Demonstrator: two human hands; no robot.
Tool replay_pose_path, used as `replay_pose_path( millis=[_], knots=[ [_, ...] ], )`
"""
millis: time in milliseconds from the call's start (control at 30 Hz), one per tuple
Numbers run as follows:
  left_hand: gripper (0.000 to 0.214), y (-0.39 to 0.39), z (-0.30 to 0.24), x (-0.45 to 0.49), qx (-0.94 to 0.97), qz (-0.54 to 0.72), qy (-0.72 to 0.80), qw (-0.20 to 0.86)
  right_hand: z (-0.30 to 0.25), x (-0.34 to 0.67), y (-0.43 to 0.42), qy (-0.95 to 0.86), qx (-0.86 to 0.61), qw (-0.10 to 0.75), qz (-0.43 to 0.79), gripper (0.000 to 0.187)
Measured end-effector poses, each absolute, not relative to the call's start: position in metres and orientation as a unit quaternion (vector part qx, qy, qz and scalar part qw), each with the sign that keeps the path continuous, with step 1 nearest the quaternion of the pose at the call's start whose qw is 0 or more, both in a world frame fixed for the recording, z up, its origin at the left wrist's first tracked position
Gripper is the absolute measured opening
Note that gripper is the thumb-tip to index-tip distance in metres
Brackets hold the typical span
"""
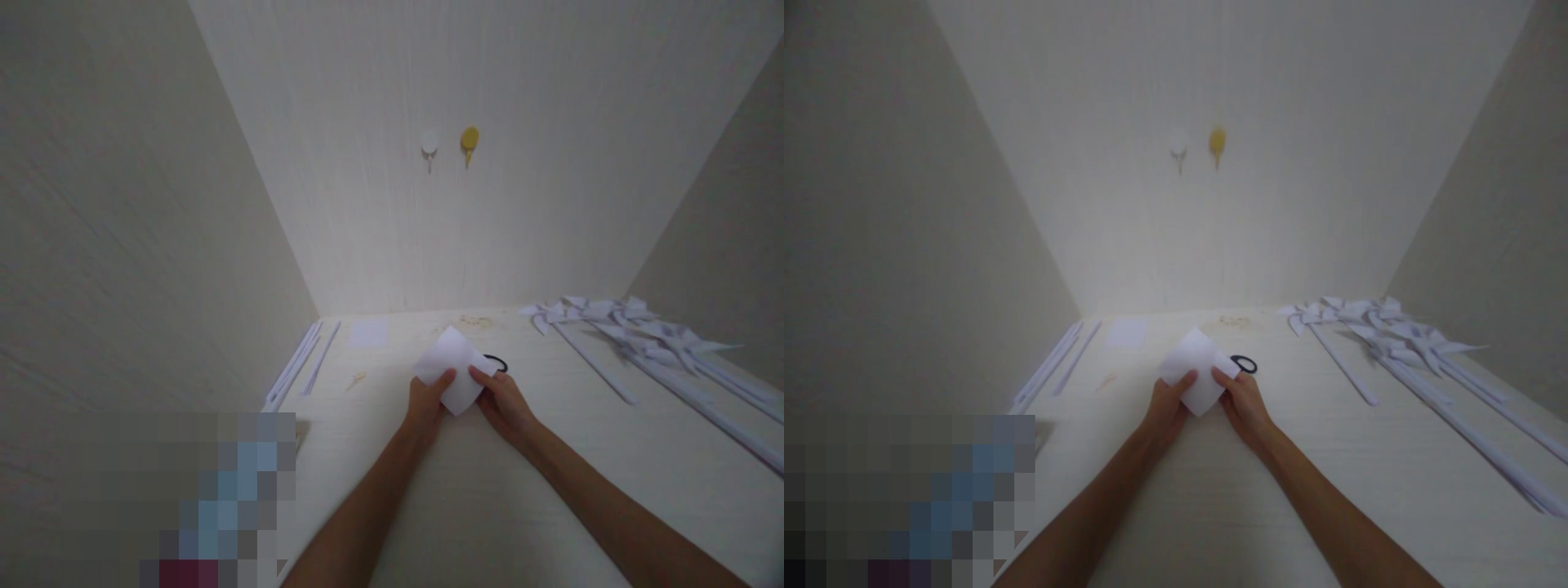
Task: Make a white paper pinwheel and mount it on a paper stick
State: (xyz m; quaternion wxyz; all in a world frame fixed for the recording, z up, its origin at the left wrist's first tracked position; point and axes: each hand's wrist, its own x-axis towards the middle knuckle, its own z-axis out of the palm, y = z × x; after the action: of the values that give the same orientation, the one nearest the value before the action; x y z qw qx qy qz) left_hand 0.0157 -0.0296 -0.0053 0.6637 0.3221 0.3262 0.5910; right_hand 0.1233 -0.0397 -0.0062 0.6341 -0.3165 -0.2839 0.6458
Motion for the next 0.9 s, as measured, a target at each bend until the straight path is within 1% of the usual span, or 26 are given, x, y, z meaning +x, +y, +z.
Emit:
replay_pose_path(
  millis=[300, 500, 667, 800, 900],
  knots=[
    [0.036, -0.0293, -0.0045, 0.0157, 0.325, 0.61, 0.369, 0.622, -0.0088, 0.1215, -0.0389, -0.3, -0.325, 0.631, 0.638, 0.016],
    [0.03, -0.031, -0.0034, 0.017, 0.314, 0.616, 0.382, 0.614, -0.0099, 0.12, -0.0382, -0.312, -0.341, 0.628, 0.627, 0.016],
    [0.031, -0.028, -0.006, 0.0166, 0.337, 0.608, 0.395, 0.6, -0.011, 0.1217, -0.0371, -0.312, -0.357, 0.646, 0.598, 0.018],
    [0.027, -0.0239, -0.0072, 0.0159, 0.36, 0.58, 0.371, 0.63, -0.0125, 0.1258, -0.0357, -0.301, -0.396, 0.674, 0.546, 0.024],
    [0.026, -0.022, -0.0095, 0.015, 0.378, 0.565, 0.354, 0.643, -0.0143, 0.1272, -0.0351, -0.298, -0.42, 0.675, 0.528, 0.027]
  ],
)
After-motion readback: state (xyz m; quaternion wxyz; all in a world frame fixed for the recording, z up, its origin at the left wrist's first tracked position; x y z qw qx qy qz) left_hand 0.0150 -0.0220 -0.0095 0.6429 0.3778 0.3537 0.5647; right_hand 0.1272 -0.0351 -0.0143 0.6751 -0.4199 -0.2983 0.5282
